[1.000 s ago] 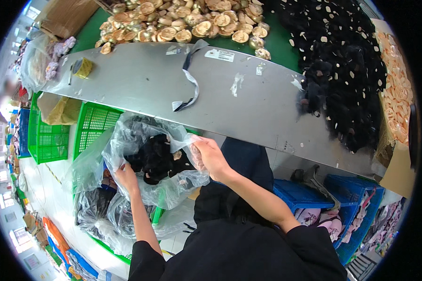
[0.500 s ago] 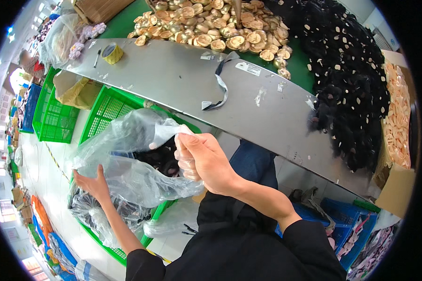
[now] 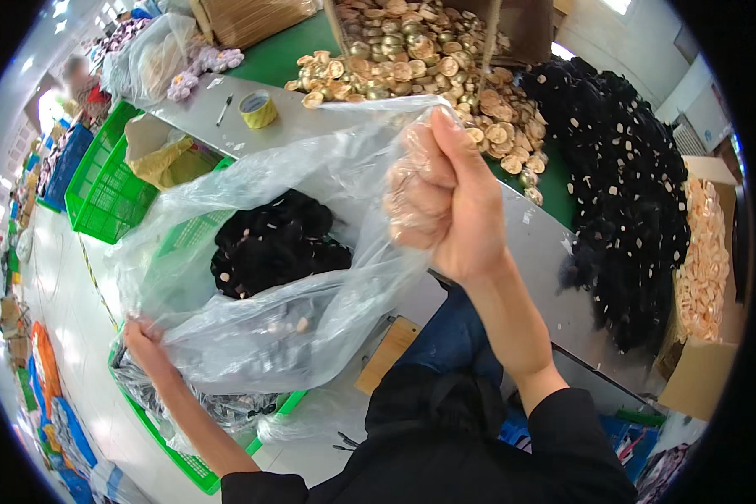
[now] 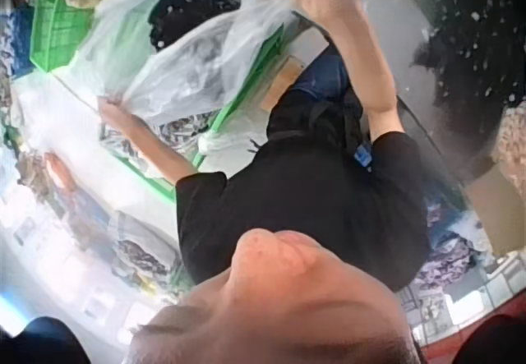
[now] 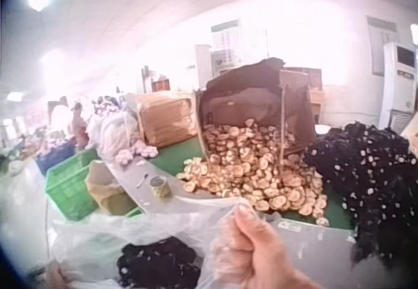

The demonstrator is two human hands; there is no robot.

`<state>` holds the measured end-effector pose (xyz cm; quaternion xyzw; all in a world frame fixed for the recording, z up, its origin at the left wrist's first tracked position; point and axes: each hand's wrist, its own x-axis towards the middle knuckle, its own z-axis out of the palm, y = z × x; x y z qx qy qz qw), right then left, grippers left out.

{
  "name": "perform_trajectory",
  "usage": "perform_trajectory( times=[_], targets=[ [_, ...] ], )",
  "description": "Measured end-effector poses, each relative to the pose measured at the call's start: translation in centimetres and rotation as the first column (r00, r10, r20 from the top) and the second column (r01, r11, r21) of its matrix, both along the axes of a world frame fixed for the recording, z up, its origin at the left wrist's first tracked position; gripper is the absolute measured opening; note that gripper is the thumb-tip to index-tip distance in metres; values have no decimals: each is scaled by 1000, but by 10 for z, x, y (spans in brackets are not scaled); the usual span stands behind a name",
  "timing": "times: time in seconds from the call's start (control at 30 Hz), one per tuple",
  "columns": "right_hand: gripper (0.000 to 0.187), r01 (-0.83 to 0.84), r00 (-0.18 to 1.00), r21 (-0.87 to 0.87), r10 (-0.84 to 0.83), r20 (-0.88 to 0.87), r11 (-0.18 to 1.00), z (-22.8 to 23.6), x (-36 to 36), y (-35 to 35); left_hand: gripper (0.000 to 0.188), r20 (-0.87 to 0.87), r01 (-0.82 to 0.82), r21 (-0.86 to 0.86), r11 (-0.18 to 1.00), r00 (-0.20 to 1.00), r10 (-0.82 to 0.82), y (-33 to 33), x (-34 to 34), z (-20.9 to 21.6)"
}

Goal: The person repeatedly picks up small black plush toys and round beige inserts from a table, then inserts the round pieces into the plush toys by hand. The person handles the items one at a time and places the assembled toys into a plastic bag.

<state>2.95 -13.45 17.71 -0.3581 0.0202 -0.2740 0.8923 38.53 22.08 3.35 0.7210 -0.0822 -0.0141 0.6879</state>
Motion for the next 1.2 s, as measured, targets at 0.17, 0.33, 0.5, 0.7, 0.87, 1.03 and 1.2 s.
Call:
perform_trajectory(
  times=[0.17,0.33,0.5,0.7,0.87,1.03,1.2],
  targets=[
    [48,132,866,-51,-140,-480,990,-77,-13,7,22,-204,38,138,990,979,-9,-37,-51,-59],
    [42,205,744,-190,-279,-607,960,-131,-66,18,20,63,30,285,958,997,-49,-29,-73,-94],
    [24,-59,328,-984,-928,-177,167,-100,-73,20,30,685,-136,497,857,668,-291,-70,-158,-12],
    [7,46,533,-992,-836,127,-121,-62,-96,27,36,253,735,423,530,467,-848,-131,-265,9],
    [15,-89,321,-980,-926,-199,180,-100,-174,-22,22,385,935,100,341,280,-880,-178,-350,15],
    [33,-396,-100,-906,-988,-119,149,-119,-289,-75,32,428,992,100,77,27,-903,-248,-408,-1],
    [64,-530,-410,-847,-889,203,51,-106,-411,-181,29,403,967,181,181,95,-910,-298,-436,-27]
  ],
)
